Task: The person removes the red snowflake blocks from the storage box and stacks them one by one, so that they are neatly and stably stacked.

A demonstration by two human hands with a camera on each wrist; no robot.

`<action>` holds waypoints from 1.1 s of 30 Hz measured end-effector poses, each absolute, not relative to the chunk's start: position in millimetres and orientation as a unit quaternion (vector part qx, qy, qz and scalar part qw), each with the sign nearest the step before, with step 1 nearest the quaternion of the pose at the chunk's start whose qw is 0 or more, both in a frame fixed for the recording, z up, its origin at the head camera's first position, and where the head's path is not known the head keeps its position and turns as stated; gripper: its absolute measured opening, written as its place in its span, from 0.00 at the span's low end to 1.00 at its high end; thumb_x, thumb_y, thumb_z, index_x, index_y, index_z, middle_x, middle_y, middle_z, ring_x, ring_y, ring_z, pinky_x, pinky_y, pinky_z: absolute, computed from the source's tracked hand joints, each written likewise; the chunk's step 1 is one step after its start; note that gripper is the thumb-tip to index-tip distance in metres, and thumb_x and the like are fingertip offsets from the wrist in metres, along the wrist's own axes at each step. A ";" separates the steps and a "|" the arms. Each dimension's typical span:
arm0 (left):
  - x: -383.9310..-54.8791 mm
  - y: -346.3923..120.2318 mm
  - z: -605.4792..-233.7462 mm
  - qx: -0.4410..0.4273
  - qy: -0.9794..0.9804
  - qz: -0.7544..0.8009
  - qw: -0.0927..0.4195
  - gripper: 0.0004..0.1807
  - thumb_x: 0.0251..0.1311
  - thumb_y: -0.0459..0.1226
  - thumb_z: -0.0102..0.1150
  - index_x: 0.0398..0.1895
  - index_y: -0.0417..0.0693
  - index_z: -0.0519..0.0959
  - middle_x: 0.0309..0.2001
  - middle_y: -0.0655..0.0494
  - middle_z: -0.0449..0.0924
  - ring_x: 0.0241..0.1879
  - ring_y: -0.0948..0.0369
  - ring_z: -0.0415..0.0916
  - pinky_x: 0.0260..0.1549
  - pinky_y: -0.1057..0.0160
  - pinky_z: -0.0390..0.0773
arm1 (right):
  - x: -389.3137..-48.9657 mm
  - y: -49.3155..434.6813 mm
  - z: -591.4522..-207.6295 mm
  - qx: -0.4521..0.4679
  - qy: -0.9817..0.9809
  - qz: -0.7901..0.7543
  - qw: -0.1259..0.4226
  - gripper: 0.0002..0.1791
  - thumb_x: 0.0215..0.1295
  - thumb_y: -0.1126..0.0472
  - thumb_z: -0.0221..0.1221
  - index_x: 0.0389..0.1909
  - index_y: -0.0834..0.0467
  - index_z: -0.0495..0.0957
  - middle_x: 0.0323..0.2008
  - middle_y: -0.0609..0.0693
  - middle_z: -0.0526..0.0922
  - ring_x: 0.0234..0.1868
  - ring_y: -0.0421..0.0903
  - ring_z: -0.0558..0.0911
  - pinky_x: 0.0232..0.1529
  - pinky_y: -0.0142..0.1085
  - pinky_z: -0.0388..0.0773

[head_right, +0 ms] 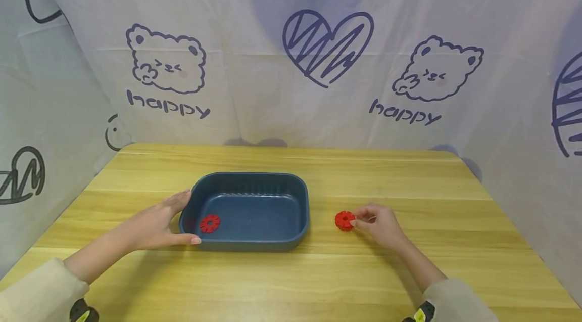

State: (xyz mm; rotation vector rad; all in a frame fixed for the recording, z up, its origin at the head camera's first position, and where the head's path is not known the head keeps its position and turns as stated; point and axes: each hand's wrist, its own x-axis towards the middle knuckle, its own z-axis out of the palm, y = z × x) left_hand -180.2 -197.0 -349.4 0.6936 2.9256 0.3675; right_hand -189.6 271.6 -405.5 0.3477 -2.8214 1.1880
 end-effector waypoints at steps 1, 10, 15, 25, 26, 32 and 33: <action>-180.2 -197.0 -349.5 0.229 0.964 0.121 0.055 0.61 0.44 0.69 0.55 0.67 0.27 0.55 0.68 0.32 0.53 0.66 0.35 0.53 0.59 0.40 0.63 | -189.7 271.4 -406.1 0.113 -0.916 0.385 0.030 0.07 0.55 0.67 0.63 0.35 0.65 0.82 0.31 0.53 0.82 0.29 0.30 0.74 0.33 0.27 0.77; -180.0 -197.3 -351.3 0.228 0.964 0.123 0.054 0.61 0.44 0.69 0.55 0.67 0.28 0.54 0.69 0.32 0.53 0.66 0.35 0.54 0.59 0.39 0.63 | -187.3 269.7 -406.5 0.115 -0.917 0.380 0.027 0.08 0.55 0.67 0.63 0.36 0.66 0.81 0.30 0.53 0.81 0.29 0.30 0.74 0.33 0.27 0.76; -179.5 -197.4 -352.0 0.227 0.964 0.124 0.053 0.61 0.44 0.69 0.55 0.67 0.28 0.54 0.69 0.32 0.53 0.66 0.36 0.53 0.60 0.39 0.62 | -185.9 269.0 -406.2 0.115 -0.916 0.383 0.022 0.10 0.56 0.66 0.63 0.37 0.67 0.81 0.31 0.53 0.81 0.30 0.31 0.74 0.33 0.26 0.76; -180.0 -197.3 -353.0 0.229 0.964 0.123 0.051 0.61 0.44 0.68 0.56 0.67 0.28 0.54 0.69 0.32 0.53 0.66 0.35 0.54 0.59 0.39 0.63 | -186.5 270.1 -410.3 0.115 -0.919 0.377 0.024 0.10 0.56 0.66 0.63 0.38 0.67 0.81 0.32 0.53 0.81 0.30 0.30 0.75 0.34 0.26 0.76; -180.1 -197.4 -353.0 0.229 0.964 0.122 0.052 0.61 0.45 0.68 0.56 0.67 0.28 0.54 0.69 0.32 0.53 0.66 0.35 0.53 0.59 0.39 0.63 | -186.6 270.3 -410.6 0.116 -0.919 0.377 0.024 0.10 0.56 0.66 0.62 0.38 0.67 0.81 0.32 0.53 0.81 0.30 0.30 0.75 0.34 0.26 0.77; -180.1 -197.2 -353.2 0.228 0.965 0.123 0.053 0.61 0.44 0.69 0.56 0.68 0.28 0.53 0.69 0.32 0.52 0.66 0.35 0.53 0.59 0.39 0.62 | -186.5 269.4 -409.7 0.113 -0.917 0.382 0.022 0.10 0.56 0.66 0.62 0.38 0.67 0.81 0.32 0.54 0.81 0.30 0.31 0.75 0.34 0.26 0.77; -180.1 -197.2 -353.3 0.227 0.965 0.123 0.053 0.61 0.44 0.69 0.56 0.68 0.28 0.53 0.69 0.32 0.52 0.66 0.35 0.53 0.59 0.39 0.62 | -186.5 269.1 -409.4 0.111 -0.917 0.382 0.021 0.10 0.56 0.66 0.62 0.38 0.67 0.81 0.32 0.54 0.81 0.30 0.31 0.75 0.34 0.26 0.76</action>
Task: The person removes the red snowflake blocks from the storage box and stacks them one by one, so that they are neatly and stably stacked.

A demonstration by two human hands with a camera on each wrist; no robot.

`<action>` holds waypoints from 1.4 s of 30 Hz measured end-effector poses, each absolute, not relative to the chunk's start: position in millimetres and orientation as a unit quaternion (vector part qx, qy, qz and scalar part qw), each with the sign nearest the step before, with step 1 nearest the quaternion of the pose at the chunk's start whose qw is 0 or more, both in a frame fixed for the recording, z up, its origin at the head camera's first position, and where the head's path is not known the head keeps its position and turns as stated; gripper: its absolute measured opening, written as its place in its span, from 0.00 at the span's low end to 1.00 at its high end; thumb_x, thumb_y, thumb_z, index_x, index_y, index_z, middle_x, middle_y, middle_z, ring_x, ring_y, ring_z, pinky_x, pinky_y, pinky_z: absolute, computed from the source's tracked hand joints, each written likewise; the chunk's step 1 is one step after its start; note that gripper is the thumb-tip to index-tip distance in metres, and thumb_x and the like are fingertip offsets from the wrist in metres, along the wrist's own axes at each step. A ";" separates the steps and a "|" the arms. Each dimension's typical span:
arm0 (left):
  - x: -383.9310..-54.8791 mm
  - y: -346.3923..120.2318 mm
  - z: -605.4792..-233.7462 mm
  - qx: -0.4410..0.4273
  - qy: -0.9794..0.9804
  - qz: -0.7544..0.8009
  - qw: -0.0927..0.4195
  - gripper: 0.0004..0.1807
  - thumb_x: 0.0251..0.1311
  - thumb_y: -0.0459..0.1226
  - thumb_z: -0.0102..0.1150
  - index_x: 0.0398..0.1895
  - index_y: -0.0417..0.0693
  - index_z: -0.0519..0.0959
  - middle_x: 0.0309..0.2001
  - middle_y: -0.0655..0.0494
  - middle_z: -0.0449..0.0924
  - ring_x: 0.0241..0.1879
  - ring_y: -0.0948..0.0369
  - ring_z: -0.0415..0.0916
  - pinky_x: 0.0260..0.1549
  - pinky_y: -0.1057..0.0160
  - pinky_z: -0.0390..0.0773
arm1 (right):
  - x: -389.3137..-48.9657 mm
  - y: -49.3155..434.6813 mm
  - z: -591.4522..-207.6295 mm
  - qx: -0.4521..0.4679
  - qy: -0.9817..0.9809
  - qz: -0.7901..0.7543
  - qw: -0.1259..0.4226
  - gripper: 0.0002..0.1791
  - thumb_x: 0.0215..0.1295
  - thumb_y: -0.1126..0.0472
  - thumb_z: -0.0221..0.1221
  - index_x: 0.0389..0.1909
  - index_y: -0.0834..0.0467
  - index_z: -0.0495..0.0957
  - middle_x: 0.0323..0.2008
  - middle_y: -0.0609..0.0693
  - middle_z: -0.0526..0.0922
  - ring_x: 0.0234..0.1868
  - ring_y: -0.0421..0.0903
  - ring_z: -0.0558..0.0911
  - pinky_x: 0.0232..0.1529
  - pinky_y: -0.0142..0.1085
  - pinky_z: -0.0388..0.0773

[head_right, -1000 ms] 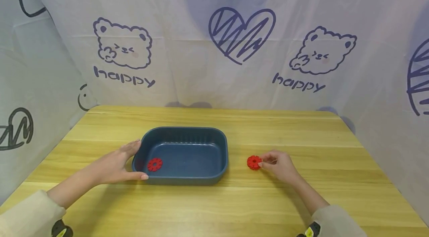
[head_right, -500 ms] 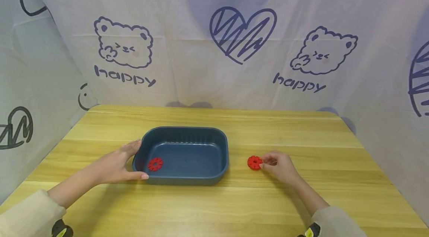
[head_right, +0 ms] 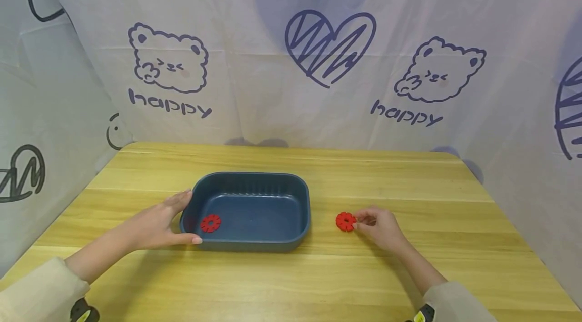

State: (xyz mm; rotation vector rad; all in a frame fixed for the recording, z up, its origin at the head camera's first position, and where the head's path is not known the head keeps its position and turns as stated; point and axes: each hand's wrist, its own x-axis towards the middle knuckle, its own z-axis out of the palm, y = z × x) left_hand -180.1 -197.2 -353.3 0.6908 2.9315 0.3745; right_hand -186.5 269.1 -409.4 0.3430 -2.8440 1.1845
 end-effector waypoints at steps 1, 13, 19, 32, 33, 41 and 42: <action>-180.1 -197.1 -353.3 0.227 0.964 0.124 0.053 0.61 0.44 0.69 0.56 0.68 0.28 0.54 0.69 0.32 0.52 0.66 0.35 0.53 0.59 0.39 0.62 | -186.5 269.1 -409.4 0.110 -0.917 0.382 0.021 0.10 0.56 0.66 0.63 0.38 0.67 0.81 0.32 0.54 0.81 0.30 0.31 0.75 0.34 0.26 0.76; -180.5 -197.0 -354.3 0.228 0.964 0.125 0.051 0.61 0.45 0.68 0.56 0.67 0.27 0.54 0.69 0.32 0.53 0.66 0.35 0.54 0.59 0.39 0.63 | -189.0 270.0 -401.1 0.102 -0.923 0.370 0.016 0.13 0.58 0.64 0.62 0.41 0.68 0.80 0.34 0.54 0.82 0.32 0.32 0.75 0.35 0.27 0.76; -180.4 -197.5 -354.0 0.229 0.964 0.123 0.051 0.61 0.45 0.68 0.57 0.67 0.27 0.54 0.68 0.32 0.53 0.66 0.35 0.54 0.59 0.39 0.63 | -195.0 265.7 -381.6 0.136 -0.921 0.363 0.047 0.12 0.59 0.66 0.61 0.42 0.69 0.80 0.34 0.56 0.82 0.32 0.33 0.76 0.33 0.27 0.77; -181.2 -196.8 -350.9 0.227 0.966 0.108 0.060 0.62 0.44 0.69 0.55 0.67 0.27 0.54 0.69 0.31 0.53 0.67 0.36 0.53 0.60 0.40 0.62 | -207.1 237.8 -350.8 0.163 -0.915 0.365 0.047 0.14 0.57 0.62 0.64 0.42 0.66 0.81 0.38 0.60 0.82 0.33 0.37 0.76 0.34 0.27 0.77; -181.1 -196.5 -350.2 0.227 0.966 0.106 0.061 0.62 0.44 0.70 0.55 0.67 0.27 0.54 0.69 0.31 0.53 0.67 0.36 0.53 0.60 0.40 0.62 | -207.6 235.3 -350.0 0.162 -0.915 0.366 0.044 0.14 0.56 0.62 0.64 0.42 0.65 0.81 0.38 0.60 0.82 0.33 0.37 0.77 0.34 0.27 0.77; -181.3 -194.8 -348.0 0.224 0.969 0.089 0.060 0.62 0.43 0.70 0.54 0.67 0.28 0.55 0.69 0.32 0.53 0.67 0.36 0.53 0.59 0.40 0.63 | -210.7 216.4 -342.8 0.185 -0.909 0.372 0.032 0.15 0.55 0.62 0.64 0.42 0.65 0.81 0.38 0.61 0.83 0.35 0.43 0.78 0.35 0.27 0.77; -181.3 -194.7 -347.9 0.223 0.969 0.087 0.059 0.62 0.43 0.70 0.54 0.67 0.28 0.55 0.69 0.32 0.53 0.67 0.36 0.53 0.59 0.40 0.63 | -211.4 214.1 -342.0 0.188 -0.909 0.371 0.031 0.15 0.55 0.62 0.65 0.42 0.65 0.81 0.38 0.60 0.83 0.35 0.44 0.78 0.35 0.27 0.77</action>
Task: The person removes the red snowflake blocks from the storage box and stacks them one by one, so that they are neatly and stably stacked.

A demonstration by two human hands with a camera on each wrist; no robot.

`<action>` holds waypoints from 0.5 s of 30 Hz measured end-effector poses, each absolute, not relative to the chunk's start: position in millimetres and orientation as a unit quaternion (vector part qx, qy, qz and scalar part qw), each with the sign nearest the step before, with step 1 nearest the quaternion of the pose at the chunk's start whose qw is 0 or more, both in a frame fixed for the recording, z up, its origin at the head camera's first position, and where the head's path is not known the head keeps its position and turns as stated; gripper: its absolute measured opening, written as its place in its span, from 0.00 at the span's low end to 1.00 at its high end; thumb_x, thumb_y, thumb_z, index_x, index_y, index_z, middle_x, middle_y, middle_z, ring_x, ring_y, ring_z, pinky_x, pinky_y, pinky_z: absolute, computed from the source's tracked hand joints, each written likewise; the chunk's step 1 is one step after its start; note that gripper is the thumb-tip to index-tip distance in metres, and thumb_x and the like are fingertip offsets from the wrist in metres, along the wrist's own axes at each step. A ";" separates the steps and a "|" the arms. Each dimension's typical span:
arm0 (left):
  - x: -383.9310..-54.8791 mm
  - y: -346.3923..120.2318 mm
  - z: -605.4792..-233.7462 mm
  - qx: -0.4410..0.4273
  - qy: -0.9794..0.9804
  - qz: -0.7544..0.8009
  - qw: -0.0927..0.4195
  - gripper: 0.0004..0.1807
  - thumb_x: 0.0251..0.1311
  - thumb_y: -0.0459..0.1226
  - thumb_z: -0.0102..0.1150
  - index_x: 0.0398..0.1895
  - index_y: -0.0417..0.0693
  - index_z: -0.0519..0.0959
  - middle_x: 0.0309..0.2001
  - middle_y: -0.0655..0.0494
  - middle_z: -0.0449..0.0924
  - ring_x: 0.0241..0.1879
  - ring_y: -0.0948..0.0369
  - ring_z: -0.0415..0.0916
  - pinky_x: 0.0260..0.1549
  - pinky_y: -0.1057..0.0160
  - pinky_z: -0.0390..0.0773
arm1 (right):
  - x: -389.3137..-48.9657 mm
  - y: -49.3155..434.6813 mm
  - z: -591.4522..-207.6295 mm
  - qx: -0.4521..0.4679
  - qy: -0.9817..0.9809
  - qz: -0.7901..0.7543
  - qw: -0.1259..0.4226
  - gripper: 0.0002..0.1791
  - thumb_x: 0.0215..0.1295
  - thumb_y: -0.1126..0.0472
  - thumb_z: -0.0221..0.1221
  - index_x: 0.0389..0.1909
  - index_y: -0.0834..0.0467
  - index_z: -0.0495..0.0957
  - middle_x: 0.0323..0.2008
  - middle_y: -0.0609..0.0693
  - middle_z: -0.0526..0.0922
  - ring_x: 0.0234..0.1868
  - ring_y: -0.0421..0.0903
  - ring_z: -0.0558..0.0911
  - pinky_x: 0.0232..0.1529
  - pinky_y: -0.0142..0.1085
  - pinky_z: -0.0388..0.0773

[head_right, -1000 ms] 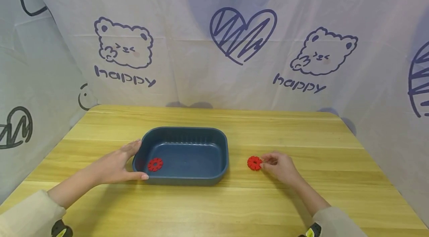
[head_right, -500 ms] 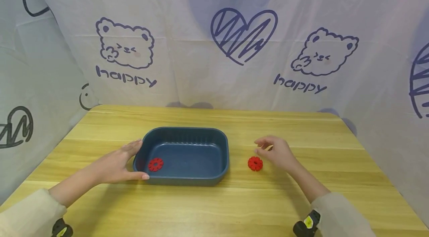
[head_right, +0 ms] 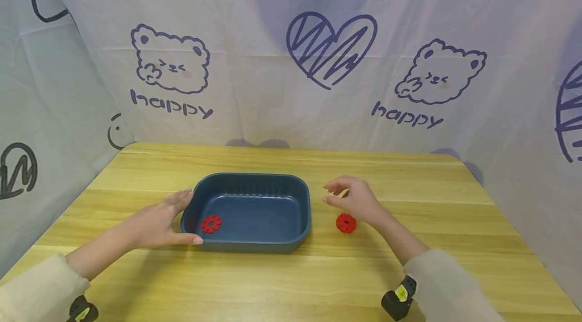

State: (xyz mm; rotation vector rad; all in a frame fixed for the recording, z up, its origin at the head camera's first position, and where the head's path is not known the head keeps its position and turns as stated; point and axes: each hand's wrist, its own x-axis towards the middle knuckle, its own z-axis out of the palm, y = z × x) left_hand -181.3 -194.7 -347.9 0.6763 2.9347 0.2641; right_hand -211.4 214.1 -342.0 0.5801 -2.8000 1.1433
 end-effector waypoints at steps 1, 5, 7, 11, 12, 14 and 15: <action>-181.4 -194.4 -347.6 0.223 0.969 0.086 0.059 0.62 0.43 0.70 0.54 0.67 0.28 0.55 0.69 0.32 0.53 0.67 0.36 0.53 0.59 0.40 0.63 | -212.2 211.6 -341.1 0.193 -0.908 0.371 0.030 0.15 0.55 0.62 0.65 0.42 0.65 0.81 0.38 0.59 0.83 0.36 0.44 0.78 0.35 0.27 0.77; -181.4 -193.4 -346.4 0.224 0.970 0.082 0.057 0.62 0.43 0.70 0.55 0.67 0.28 0.55 0.69 0.32 0.53 0.66 0.36 0.54 0.58 0.40 0.64 | -215.2 200.8 -338.3 0.208 -0.903 0.375 0.026 0.16 0.54 0.62 0.65 0.42 0.65 0.81 0.39 0.59 0.84 0.36 0.45 0.79 0.36 0.29 0.78; -181.4 -193.3 -346.0 0.223 0.970 0.082 0.058 0.62 0.42 0.70 0.55 0.67 0.28 0.55 0.69 0.32 0.53 0.66 0.35 0.54 0.58 0.39 0.64 | -216.6 194.5 -337.3 0.212 -0.901 0.379 0.019 0.16 0.54 0.62 0.65 0.43 0.65 0.81 0.40 0.59 0.83 0.37 0.46 0.78 0.36 0.30 0.78; -181.3 -193.3 -346.1 0.225 0.969 0.080 0.059 0.62 0.43 0.70 0.55 0.67 0.28 0.55 0.69 0.32 0.53 0.66 0.36 0.53 0.59 0.39 0.64 | -219.3 182.2 -334.6 0.226 -0.895 0.385 0.003 0.18 0.55 0.60 0.65 0.45 0.66 0.80 0.42 0.60 0.83 0.38 0.47 0.78 0.37 0.30 0.78; -181.2 -193.2 -346.1 0.225 0.969 0.080 0.060 0.62 0.43 0.70 0.55 0.67 0.28 0.55 0.69 0.32 0.53 0.66 0.35 0.53 0.59 0.39 0.63 | -220.1 179.3 -333.7 0.231 -0.893 0.386 -0.001 0.18 0.56 0.60 0.65 0.45 0.66 0.80 0.42 0.61 0.83 0.39 0.47 0.78 0.37 0.30 0.78; -181.2 -193.2 -346.1 0.225 0.969 0.080 0.061 0.63 0.43 0.71 0.54 0.67 0.28 0.55 0.69 0.32 0.52 0.67 0.36 0.53 0.59 0.40 0.63 | -221.4 173.6 -331.3 0.241 -0.890 0.387 -0.007 0.19 0.56 0.59 0.64 0.46 0.66 0.79 0.43 0.61 0.82 0.39 0.47 0.78 0.37 0.31 0.78; -181.2 -193.3 -346.0 0.224 0.969 0.081 0.062 0.63 0.43 0.71 0.54 0.67 0.28 0.55 0.69 0.32 0.52 0.67 0.36 0.53 0.59 0.40 0.62 | -222.1 170.7 -329.9 0.245 -0.889 0.388 -0.010 0.19 0.57 0.59 0.64 0.46 0.66 0.79 0.43 0.61 0.82 0.39 0.47 0.78 0.38 0.31 0.78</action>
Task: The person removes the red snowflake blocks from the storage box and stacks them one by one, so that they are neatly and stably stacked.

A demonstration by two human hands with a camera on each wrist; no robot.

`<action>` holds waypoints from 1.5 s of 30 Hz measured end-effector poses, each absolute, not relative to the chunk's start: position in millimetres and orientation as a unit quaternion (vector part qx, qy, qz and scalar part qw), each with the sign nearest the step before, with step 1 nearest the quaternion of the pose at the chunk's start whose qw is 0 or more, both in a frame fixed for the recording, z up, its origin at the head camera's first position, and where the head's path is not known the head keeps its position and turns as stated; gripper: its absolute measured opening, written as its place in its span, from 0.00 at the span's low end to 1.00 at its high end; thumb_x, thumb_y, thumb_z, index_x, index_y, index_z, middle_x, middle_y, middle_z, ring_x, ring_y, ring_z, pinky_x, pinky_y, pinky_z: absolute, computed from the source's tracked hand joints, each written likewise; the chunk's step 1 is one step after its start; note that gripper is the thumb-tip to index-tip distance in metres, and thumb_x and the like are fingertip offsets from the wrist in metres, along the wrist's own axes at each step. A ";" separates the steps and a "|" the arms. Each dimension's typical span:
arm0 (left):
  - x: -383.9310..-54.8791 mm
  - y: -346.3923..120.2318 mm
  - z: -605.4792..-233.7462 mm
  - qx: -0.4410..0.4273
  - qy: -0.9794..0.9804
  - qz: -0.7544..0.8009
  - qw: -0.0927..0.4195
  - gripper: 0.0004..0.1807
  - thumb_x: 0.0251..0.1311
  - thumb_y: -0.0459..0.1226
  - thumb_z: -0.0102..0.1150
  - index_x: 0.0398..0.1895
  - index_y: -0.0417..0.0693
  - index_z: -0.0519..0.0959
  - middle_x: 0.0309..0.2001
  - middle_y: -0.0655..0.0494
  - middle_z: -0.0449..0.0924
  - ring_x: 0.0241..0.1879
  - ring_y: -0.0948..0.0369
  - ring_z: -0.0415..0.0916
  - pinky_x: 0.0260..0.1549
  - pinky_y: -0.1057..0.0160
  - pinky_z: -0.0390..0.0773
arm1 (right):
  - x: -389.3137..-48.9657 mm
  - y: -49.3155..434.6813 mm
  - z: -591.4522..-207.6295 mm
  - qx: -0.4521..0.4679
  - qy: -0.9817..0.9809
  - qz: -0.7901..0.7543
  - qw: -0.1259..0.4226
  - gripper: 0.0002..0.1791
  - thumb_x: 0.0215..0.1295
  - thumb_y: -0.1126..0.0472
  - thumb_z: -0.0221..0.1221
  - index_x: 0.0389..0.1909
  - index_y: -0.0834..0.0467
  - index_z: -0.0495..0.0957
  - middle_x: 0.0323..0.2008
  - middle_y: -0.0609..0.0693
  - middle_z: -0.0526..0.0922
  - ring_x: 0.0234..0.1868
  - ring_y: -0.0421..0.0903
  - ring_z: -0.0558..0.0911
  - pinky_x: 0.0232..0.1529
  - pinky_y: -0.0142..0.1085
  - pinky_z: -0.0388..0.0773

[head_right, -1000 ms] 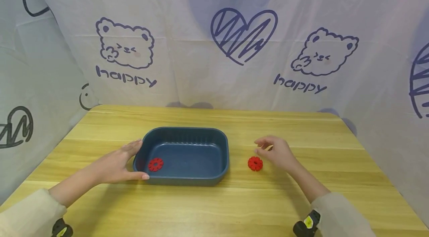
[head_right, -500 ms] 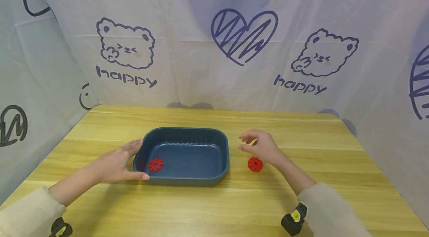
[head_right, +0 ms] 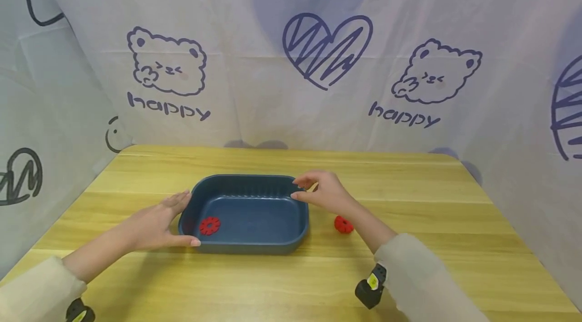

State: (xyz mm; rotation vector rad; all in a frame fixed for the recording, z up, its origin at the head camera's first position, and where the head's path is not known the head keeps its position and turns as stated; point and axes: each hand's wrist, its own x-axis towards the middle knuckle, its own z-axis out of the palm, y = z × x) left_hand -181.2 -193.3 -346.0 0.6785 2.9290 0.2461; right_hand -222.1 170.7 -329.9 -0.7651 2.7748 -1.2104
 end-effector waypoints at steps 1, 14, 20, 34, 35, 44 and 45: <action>-181.2 -193.3 -346.2 0.224 0.969 0.083 0.063 0.63 0.42 0.71 0.54 0.67 0.28 0.55 0.69 0.32 0.52 0.67 0.36 0.53 0.60 0.40 0.62 | -222.7 167.5 -328.8 -0.248 0.888 -0.388 0.012 0.19 0.57 0.59 0.64 0.46 0.66 0.79 0.42 0.61 0.82 0.39 0.47 0.78 0.38 0.32 0.78; -181.4 -193.5 -346.2 0.223 0.969 0.086 0.063 0.62 0.43 0.70 0.55 0.67 0.28 0.55 0.69 0.32 0.52 0.66 0.35 0.53 0.59 0.39 0.63 | -229.3 126.3 -330.0 -0.285 0.875 -0.390 0.037 0.18 0.56 0.59 0.65 0.46 0.64 0.80 0.39 0.59 0.82 0.37 0.46 0.79 0.38 0.32 0.77; -181.3 -193.7 -344.5 0.223 0.969 0.087 0.063 0.62 0.43 0.70 0.55 0.67 0.27 0.55 0.69 0.31 0.52 0.66 0.35 0.53 0.59 0.39 0.63 | -230.2 106.8 -334.4 -0.302 0.866 -0.395 0.054 0.18 0.56 0.59 0.64 0.46 0.64 0.80 0.40 0.60 0.82 0.38 0.46 0.79 0.38 0.29 0.77; -182.3 -192.9 -345.9 0.223 0.969 0.087 0.062 0.62 0.42 0.70 0.56 0.67 0.27 0.55 0.68 0.31 0.53 0.66 0.34 0.54 0.58 0.39 0.64 | -231.4 65.7 -344.1 -0.320 0.858 -0.393 0.081 0.19 0.56 0.57 0.64 0.47 0.63 0.80 0.44 0.59 0.81 0.45 0.54 0.78 0.41 0.27 0.75; -182.5 -192.9 -346.1 0.223 0.969 0.087 0.061 0.62 0.42 0.70 0.56 0.67 0.27 0.55 0.68 0.31 0.53 0.66 0.34 0.54 0.58 0.39 0.64 | -232.1 63.0 -345.1 -0.321 0.858 -0.393 0.081 0.19 0.56 0.58 0.65 0.47 0.63 0.80 0.44 0.59 0.81 0.45 0.54 0.78 0.41 0.27 0.75; -183.3 -193.0 -346.2 0.221 0.969 0.087 0.067 0.63 0.42 0.71 0.55 0.67 0.27 0.55 0.68 0.31 0.53 0.65 0.34 0.54 0.58 0.38 0.64 | -238.6 41.8 -357.6 -0.323 0.864 -0.376 0.091 0.20 0.55 0.59 0.65 0.46 0.65 0.80 0.45 0.59 0.82 0.44 0.51 0.79 0.41 0.27 0.75; -183.2 -192.9 -346.0 0.222 0.969 0.087 0.067 0.63 0.42 0.71 0.55 0.67 0.27 0.54 0.68 0.31 0.53 0.66 0.34 0.54 0.58 0.38 0.64 | -239.0 39.6 -358.9 -0.322 0.865 -0.373 0.095 0.20 0.55 0.59 0.65 0.47 0.65 0.80 0.45 0.59 0.82 0.44 0.51 0.79 0.41 0.26 0.76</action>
